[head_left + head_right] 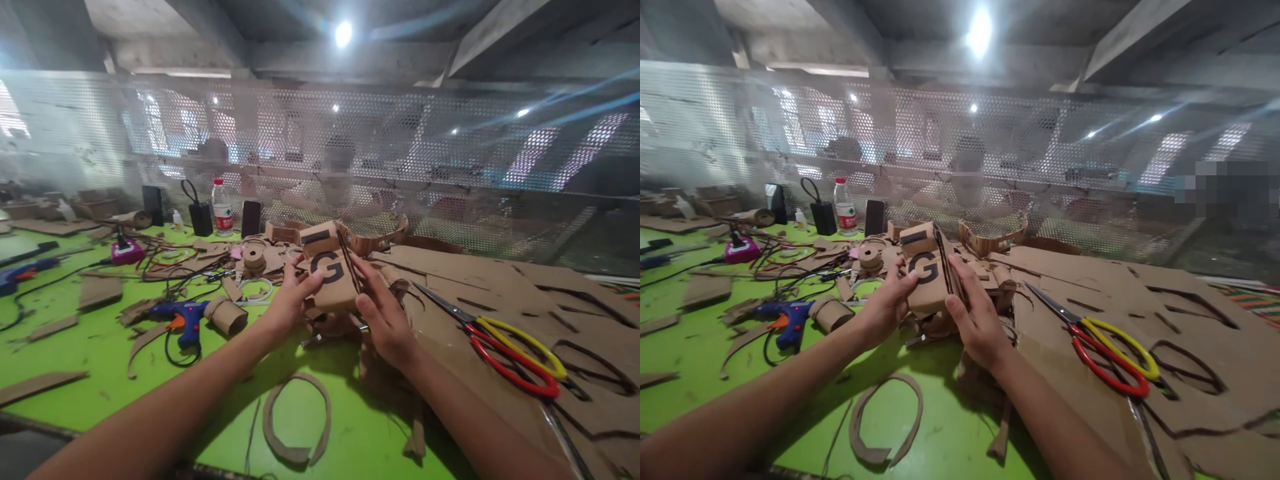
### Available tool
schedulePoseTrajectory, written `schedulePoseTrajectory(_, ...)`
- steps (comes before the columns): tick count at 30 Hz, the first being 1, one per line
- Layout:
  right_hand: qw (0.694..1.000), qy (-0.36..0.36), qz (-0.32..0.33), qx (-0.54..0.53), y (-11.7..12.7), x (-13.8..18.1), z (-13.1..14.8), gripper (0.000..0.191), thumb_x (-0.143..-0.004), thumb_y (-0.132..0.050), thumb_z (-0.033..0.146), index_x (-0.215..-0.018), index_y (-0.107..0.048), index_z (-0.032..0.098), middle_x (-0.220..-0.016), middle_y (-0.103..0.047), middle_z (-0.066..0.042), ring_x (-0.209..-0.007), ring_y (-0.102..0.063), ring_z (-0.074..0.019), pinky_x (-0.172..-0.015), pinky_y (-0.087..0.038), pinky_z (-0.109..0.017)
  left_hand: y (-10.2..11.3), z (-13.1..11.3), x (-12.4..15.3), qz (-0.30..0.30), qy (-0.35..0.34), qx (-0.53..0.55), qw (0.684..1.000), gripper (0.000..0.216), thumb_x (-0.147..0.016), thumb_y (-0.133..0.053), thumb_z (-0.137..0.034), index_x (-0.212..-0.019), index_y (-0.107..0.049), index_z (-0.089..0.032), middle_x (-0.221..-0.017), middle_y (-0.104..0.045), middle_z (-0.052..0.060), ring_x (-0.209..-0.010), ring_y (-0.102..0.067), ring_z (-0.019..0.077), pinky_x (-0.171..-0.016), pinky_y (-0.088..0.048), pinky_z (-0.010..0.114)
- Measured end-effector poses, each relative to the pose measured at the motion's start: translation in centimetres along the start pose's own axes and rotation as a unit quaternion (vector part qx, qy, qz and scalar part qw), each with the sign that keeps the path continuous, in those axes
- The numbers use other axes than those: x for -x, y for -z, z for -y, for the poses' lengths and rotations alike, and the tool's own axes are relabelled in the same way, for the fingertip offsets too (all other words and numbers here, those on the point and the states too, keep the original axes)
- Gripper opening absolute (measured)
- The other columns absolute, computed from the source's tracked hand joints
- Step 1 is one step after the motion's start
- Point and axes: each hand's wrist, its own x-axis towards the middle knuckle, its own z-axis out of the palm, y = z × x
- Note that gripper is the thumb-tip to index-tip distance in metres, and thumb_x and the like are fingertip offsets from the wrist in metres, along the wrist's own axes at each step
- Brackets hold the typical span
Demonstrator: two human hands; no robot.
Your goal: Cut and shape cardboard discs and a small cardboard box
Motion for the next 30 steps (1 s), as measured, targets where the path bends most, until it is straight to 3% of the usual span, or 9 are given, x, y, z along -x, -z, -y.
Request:
schedulePoseTrajectory(6, 0.994, -0.032, -0.025, -0.104, -0.4, 0.2, -0.1, 0.046, -0.098, -0.052, 0.043, -0.142, -0.049, 0.030, -0.149, -0.051, -0.007, -0.138, -0.047, -0.0287, -0.117, -0.035, -0.051, 0.1, -0.1, 0.2, 0.018, 0.005, -0.031, 0.999, 0.076, -0.074, -0.081, -0.040, -0.135, -0.037, -0.028, -0.133, -0.061, 0.011, -0.111, -0.066, 0.0285, -0.086, -0.057, 0.041)
schedulePoseTrajectory(11, 0.995, -0.037, -0.023, -0.095, -0.5, 0.3, -0.2, 0.047, -0.099, -0.049, 0.043, -0.143, -0.046, 0.030, -0.151, -0.049, -0.007, -0.140, -0.045, -0.0284, -0.117, -0.036, -0.051, -0.1, -0.2, 0.6, 0.013, 0.009, -0.031, 0.999, 0.081, -0.069, -0.086, -0.041, -0.134, -0.039, -0.029, -0.133, -0.060, 0.010, -0.105, -0.067, 0.0260, -0.075, -0.057, 0.032)
schedulePoseTrajectory(18, 0.998, -0.035, -0.035, -0.022, -0.6, 0.3, -0.4, 0.078, -0.076, -0.081, 0.045, -0.144, -0.044, 0.028, -0.146, -0.053, -0.012, -0.134, -0.051, -0.0325, -0.114, -0.039, -0.052, -0.9, -0.7, 1.2, -0.032, 0.021, -0.024, 0.999, 0.105, -0.052, -0.095, -0.039, -0.140, -0.037, -0.029, -0.116, -0.067, 0.006, -0.091, -0.070, 0.0222, -0.065, -0.057, 0.027)
schedulePoseTrajectory(22, 0.996, -0.040, -0.078, -0.013, -2.1, 0.7, 0.1, 0.094, -0.065, -0.089, 0.039, -0.144, -0.039, 0.028, -0.145, -0.052, -0.013, -0.130, -0.055, -0.0321, -0.109, -0.046, -0.048, -1.4, -0.5, 1.5, -0.022, 0.003, 0.003, 1.000, 0.095, -0.049, -0.097, -0.039, -0.129, -0.049, -0.025, -0.115, -0.068, 0.008, -0.099, -0.069, 0.0253, -0.072, -0.058, 0.029)
schedulePoseTrajectory(27, 0.986, -0.060, -0.154, -0.012, -2.8, 0.1, 1.1, 0.074, -0.067, -0.082, 0.032, -0.131, -0.044, 0.024, -0.133, -0.057, -0.013, -0.121, -0.059, -0.0290, -0.105, -0.049, -0.045, -1.5, -0.1, 1.3, -0.021, 0.028, 0.031, 0.999, 0.080, -0.060, -0.091, -0.050, -0.125, -0.050, -0.026, -0.124, -0.068, 0.009, -0.107, -0.068, 0.0278, -0.080, -0.059, 0.035)
schedulePoseTrajectory(30, 0.979, -0.108, -0.143, -0.095, -1.9, -0.5, 1.3, 0.065, -0.069, -0.077, 0.033, -0.125, -0.047, 0.023, -0.129, -0.060, -0.011, -0.120, -0.060, -0.0274, -0.107, -0.046, -0.043, -0.7, -0.7, 0.6, -0.017, 0.046, 0.022, 0.999, 0.067, -0.072, -0.080, -0.056, -0.126, -0.054, -0.026, -0.125, -0.068, 0.009, -0.110, -0.066, 0.0283, -0.081, -0.057, 0.036)
